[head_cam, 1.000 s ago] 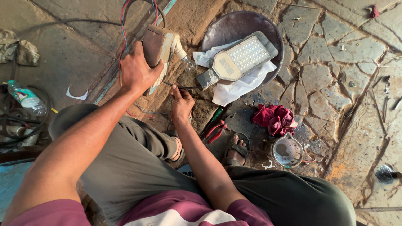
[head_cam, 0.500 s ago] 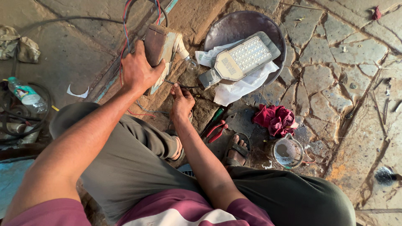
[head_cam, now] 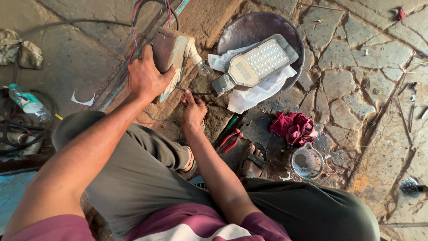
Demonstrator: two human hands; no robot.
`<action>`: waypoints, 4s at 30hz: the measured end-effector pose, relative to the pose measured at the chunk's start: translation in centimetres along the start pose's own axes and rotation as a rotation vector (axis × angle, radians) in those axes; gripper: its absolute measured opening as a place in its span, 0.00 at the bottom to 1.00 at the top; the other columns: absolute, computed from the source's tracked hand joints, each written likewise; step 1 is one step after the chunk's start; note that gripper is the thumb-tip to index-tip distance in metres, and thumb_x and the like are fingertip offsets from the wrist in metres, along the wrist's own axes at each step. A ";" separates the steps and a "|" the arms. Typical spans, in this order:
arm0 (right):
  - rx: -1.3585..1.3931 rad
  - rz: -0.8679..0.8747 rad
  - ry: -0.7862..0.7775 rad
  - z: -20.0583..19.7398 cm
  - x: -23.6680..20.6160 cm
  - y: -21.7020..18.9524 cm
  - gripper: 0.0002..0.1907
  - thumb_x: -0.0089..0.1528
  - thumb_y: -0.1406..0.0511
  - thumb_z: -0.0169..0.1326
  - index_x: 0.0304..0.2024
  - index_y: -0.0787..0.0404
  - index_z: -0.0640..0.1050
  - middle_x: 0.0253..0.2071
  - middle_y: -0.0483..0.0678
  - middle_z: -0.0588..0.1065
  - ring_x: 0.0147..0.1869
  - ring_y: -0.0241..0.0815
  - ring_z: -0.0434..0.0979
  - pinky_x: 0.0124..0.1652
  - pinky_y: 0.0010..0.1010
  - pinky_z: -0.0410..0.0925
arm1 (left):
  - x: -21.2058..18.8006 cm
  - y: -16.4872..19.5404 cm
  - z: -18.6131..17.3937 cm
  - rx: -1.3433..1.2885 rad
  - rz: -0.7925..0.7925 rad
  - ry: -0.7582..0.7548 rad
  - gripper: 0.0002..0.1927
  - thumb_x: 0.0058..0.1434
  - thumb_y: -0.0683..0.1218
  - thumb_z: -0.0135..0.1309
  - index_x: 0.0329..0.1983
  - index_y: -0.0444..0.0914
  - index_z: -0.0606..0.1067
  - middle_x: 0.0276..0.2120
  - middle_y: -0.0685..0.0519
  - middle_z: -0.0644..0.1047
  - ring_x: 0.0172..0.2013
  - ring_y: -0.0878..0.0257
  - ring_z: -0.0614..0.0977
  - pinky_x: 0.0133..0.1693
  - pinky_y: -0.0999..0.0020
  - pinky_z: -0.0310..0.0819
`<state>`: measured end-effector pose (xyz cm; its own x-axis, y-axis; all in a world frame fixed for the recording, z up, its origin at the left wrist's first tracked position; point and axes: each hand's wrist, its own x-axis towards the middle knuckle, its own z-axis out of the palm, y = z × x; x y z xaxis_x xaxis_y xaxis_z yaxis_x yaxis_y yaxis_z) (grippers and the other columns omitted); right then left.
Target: The person sits on the ground cleaning an LED street light fixture: they pour water over it, scrub it with a sponge, and wipe it repeatedly with a red cloth. They then strip and connect wires using pliers, attach the fixture to a socket test board, and the light illuminates during a test.
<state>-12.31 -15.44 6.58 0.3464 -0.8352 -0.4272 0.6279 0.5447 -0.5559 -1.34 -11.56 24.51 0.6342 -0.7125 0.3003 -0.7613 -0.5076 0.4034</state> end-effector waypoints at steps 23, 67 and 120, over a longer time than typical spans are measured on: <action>-0.021 -0.021 -0.011 -0.2 0.0 0.1 0.08 0.62 0.71 0.63 0.36 0.72 0.79 0.35 0.56 0.81 0.35 0.40 0.80 0.38 0.27 0.74 | -0.2 -0.5 -0.2 0.017 0.019 0.092 0.32 0.57 0.57 0.70 0.46 0.30 0.67 0.30 0.32 0.79 0.34 0.34 0.83 0.38 0.42 0.77; -1.650 -0.857 -0.386 5.1 -4.4 -9.8 0.08 0.61 0.68 0.63 0.43 0.61 0.85 0.38 0.54 0.83 0.40 0.51 0.83 0.39 0.36 0.74 | -14.2 -33.6 -1.9 -0.317 -0.958 0.694 0.17 0.71 0.45 0.61 0.57 0.30 0.76 0.52 0.51 0.82 0.48 0.62 0.84 0.51 0.64 0.76; -1.800 0.118 0.359 -18.4 -1.4 -9.4 0.31 0.55 0.51 0.62 0.54 0.62 0.75 0.42 0.63 0.81 0.47 0.62 0.82 0.48 0.49 0.73 | -10.1 11.9 9.4 -1.437 -0.160 -0.429 0.10 0.65 0.38 0.60 0.49 0.32 0.82 0.34 0.55 0.82 0.36 0.69 0.81 0.41 0.75 0.76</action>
<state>-31.51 -18.02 -0.68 0.0282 -0.8683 -0.4953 -0.8879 0.2058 -0.4114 -18.03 -14.98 18.11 0.4153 -0.9097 0.0065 0.2481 0.1201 0.9613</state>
